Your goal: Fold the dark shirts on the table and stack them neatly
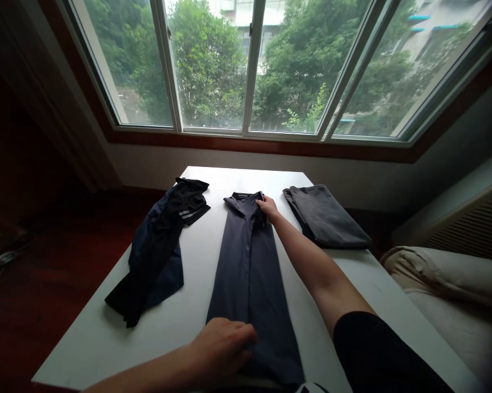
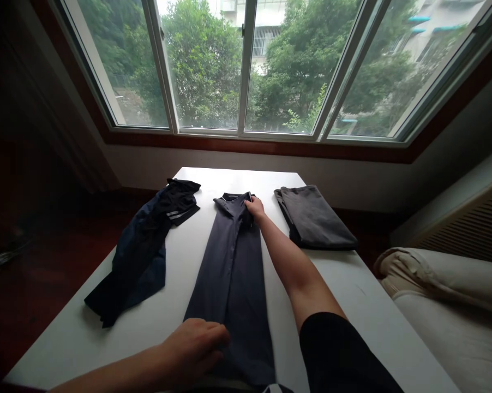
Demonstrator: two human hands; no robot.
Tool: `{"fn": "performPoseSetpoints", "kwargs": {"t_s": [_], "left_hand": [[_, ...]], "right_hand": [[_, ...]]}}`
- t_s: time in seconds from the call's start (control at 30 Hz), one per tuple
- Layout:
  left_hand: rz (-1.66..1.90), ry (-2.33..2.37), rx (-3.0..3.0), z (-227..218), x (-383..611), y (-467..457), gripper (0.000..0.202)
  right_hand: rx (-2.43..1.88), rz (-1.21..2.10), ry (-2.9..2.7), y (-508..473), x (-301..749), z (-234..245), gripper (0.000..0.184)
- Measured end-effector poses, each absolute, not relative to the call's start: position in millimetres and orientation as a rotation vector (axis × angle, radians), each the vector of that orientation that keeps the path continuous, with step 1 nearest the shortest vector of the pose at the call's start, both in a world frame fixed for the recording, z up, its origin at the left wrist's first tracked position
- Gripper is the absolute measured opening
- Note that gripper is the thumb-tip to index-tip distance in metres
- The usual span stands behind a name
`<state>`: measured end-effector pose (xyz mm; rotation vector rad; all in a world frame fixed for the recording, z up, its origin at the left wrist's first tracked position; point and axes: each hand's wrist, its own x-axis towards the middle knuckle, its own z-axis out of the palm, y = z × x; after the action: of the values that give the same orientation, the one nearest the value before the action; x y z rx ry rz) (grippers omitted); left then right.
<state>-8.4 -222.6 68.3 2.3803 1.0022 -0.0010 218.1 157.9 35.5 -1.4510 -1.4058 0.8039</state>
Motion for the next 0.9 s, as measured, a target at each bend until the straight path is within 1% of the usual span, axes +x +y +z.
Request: {"fn": "performPoseSetpoints", "kwargs": {"t_s": [0.1, 0.23, 0.37, 0.47, 0.57, 0.7, 0.77, 0.8, 0.9], "left_hand": [[0.039, 0.936, 2.345, 78, -15, -222, 0.029], [0.118, 0.904, 2.334, 78, -22, -215, 0.039], [0.192, 0.986, 2.366, 71, -27, -201, 0.03], [0.168, 0.967, 2.426, 67, -29, -191, 0.028], [0.122, 0.878, 2.477, 63, -30, -183, 0.028], [0.138, 0.822, 2.494, 57, -29, -178, 0.025], [0.154, 0.824, 2.498, 54, -28, -177, 0.023], [0.164, 0.825, 2.497, 53, -28, -177, 0.022], [0.201, 0.832, 2.486, 51, -29, -177, 0.019]], "right_hand": [[-1.563, 0.792, -1.419, 164, 216, 32, 0.026], [-1.716, 0.733, -1.455, 168, 217, 26, 0.019], [-1.846, 0.575, -1.56, 175, 212, 33, 0.024], [-1.891, 0.547, -1.592, 179, 198, 44, 0.028], [-1.822, 0.674, -1.585, 176, 175, 53, 0.03], [-1.728, 1.111, -1.771, 160, 140, 51, 0.035], [-1.743, 1.231, -1.924, 156, 125, 48, 0.032], [-1.762, 1.165, -1.993, 157, 119, 48, 0.029], [-1.797, 0.648, -2.09, 169, 105, 49, 0.023]]}}
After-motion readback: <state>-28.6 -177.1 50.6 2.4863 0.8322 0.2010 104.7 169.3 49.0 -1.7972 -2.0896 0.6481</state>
